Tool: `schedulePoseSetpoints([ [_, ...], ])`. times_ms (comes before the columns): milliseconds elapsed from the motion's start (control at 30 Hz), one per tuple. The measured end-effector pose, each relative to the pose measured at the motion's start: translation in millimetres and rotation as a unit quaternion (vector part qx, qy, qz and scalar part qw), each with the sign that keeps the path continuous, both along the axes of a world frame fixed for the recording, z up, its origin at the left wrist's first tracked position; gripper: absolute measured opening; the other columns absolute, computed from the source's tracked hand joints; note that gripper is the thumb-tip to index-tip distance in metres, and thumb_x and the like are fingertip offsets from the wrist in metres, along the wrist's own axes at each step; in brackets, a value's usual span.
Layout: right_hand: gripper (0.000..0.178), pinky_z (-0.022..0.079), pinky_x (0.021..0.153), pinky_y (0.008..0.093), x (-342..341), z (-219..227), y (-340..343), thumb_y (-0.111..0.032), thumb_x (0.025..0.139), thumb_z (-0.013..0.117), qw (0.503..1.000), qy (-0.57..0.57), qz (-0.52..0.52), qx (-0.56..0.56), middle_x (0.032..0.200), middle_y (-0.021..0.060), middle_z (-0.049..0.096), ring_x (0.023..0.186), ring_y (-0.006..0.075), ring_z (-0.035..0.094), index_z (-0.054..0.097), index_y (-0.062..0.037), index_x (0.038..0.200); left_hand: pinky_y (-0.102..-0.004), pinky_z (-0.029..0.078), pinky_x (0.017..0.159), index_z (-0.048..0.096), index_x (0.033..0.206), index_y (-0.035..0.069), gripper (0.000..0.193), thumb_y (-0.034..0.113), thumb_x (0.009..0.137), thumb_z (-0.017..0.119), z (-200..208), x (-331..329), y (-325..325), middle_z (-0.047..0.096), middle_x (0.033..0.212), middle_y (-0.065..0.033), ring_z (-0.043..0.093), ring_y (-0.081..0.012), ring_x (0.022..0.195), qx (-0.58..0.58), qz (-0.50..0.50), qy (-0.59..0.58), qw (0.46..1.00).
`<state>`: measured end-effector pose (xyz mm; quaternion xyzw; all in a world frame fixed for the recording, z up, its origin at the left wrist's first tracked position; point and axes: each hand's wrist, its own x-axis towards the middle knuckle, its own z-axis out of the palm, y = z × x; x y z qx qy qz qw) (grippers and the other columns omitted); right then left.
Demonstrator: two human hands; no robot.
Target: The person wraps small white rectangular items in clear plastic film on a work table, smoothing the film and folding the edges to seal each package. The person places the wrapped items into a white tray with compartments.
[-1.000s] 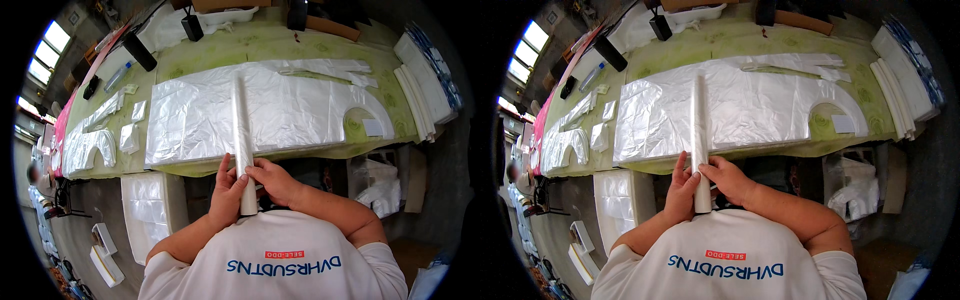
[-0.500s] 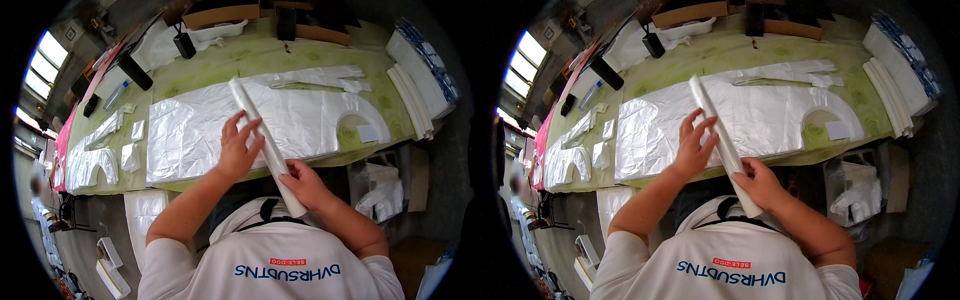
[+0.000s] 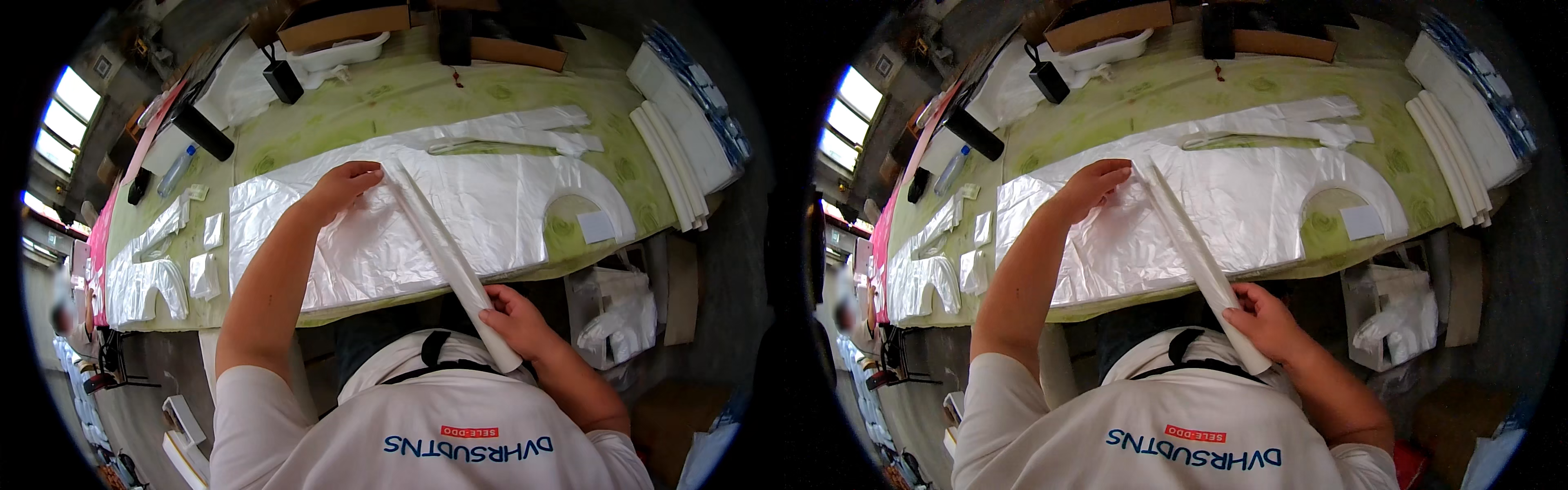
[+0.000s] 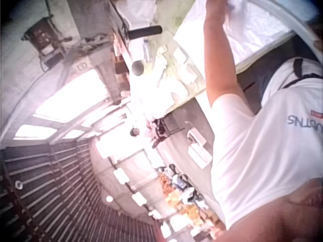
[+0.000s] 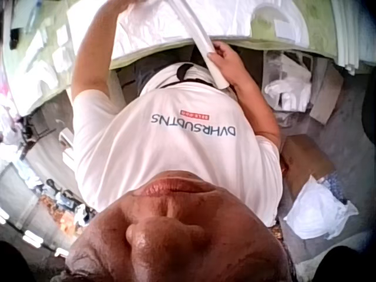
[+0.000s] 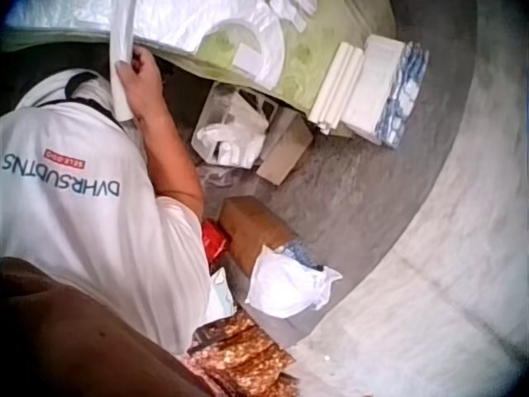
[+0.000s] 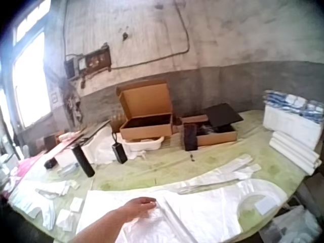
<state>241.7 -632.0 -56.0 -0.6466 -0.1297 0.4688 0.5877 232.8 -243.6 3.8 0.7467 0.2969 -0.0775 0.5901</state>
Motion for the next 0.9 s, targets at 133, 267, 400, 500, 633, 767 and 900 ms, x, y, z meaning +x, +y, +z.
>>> schedulePoseSetpoints([
  [133,0.048,0.051,0.091,0.0319,0.6,-0.8,-0.9,-0.012,0.093,0.069,1.000,0.005,0.014,-0.006,0.114,0.0090,0.065,0.101,0.0148,0.061,0.053,-0.0016,0.137,-0.0309,0.045,0.085,0.060,0.135,0.009,0.056,0.040,0.091,0.073,-13.5,15.5,17.2,0.058,0.118,-0.0049,0.052,-0.0162,0.098,0.045,-0.043,0.061,0.996],
  [267,0.048,0.051,0.092,0.0326,1.1,-5.6,-5.6,-0.012,0.093,0.069,1.000,0.003,0.025,-0.008,0.115,0.0088,0.065,0.102,0.0154,0.061,0.053,-0.0027,0.137,-0.0242,0.039,0.064,0.068,0.106,0.009,0.031,0.037,0.092,0.072,3.3,28.0,17.8,0.052,0.080,0.0041,0.044,-0.0074,0.071,0.041,-0.109,0.114,0.987],
  [400,0.046,0.050,0.094,0.0300,2.1,0.5,-5.1,-0.006,0.092,0.067,0.999,0.023,0.026,-0.007,0.118,0.0063,0.064,0.104,0.0128,0.061,0.053,-0.0025,0.136,-0.0243,0.036,0.060,0.066,0.086,0.012,0.025,0.036,0.091,0.073,14.6,38.4,19.8,0.047,0.071,0.0039,0.041,-0.0079,0.065,0.033,-0.167,0.195,0.966],
  [500,0.048,0.050,0.093,0.0312,3.2,-4.4,-4.5,-0.009,0.092,0.068,1.000,0.010,0.028,0.008,0.118,0.0076,0.064,0.104,0.0143,0.061,0.053,-0.0023,0.137,-0.0248,0.035,0.058,0.067,0.088,0.012,0.023,0.034,0.091,0.072,9.2,40.9,22.8,0.049,0.071,0.0034,0.042,-0.0082,0.063,-0.020,-0.157,0.154,0.975],
  [633,0.051,0.051,0.091,0.0334,8.7,-3.0,10.8,-0.017,0.093,0.072,0.999,-0.017,0.039,0.001,0.117,0.0110,0.065,0.104,0.0175,0.062,0.052,-0.0015,0.138,-0.0265,0.036,0.055,0.067,0.091,0.010,0.019,0.028,0.093,0.067,-9.2,38.9,30.9,0.053,0.072,0.0018,0.047,-0.0090,0.063,-0.061,0.001,0.069,0.996],
  [767,0.055,0.052,0.091,0.0336,5.7,7.4,33.7,-0.021,0.094,0.072,0.999,-0.014,0.035,-0.026,0.117,0.0139,0.065,0.104,0.0184,0.063,0.048,-0.0013,0.140,-0.0276,0.037,0.055,0.067,0.094,0.008,0.019,0.026,0.095,0.063,-9.4,37.6,38.4,0.057,0.074,-0.0001,0.051,-0.0097,0.067,-0.001,0.021,0.053,0.998],
  [900,0.068,0.054,0.087,0.0344,-3.6,15.0,28.7,-0.026,0.092,0.075,0.996,0.052,0.068,-0.019,0.119,0.0183,0.064,0.102,0.0201,0.064,0.040,-0.0007,0.144,-0.0294,0.039,0.055,0.068,0.100,0.005,0.024,0.028,0.096,0.060,-13.1,37.8,43.6,0.059,0.077,-0.0025,0.052,-0.0121,0.064,0.110,-0.050,0.045,0.992],
])
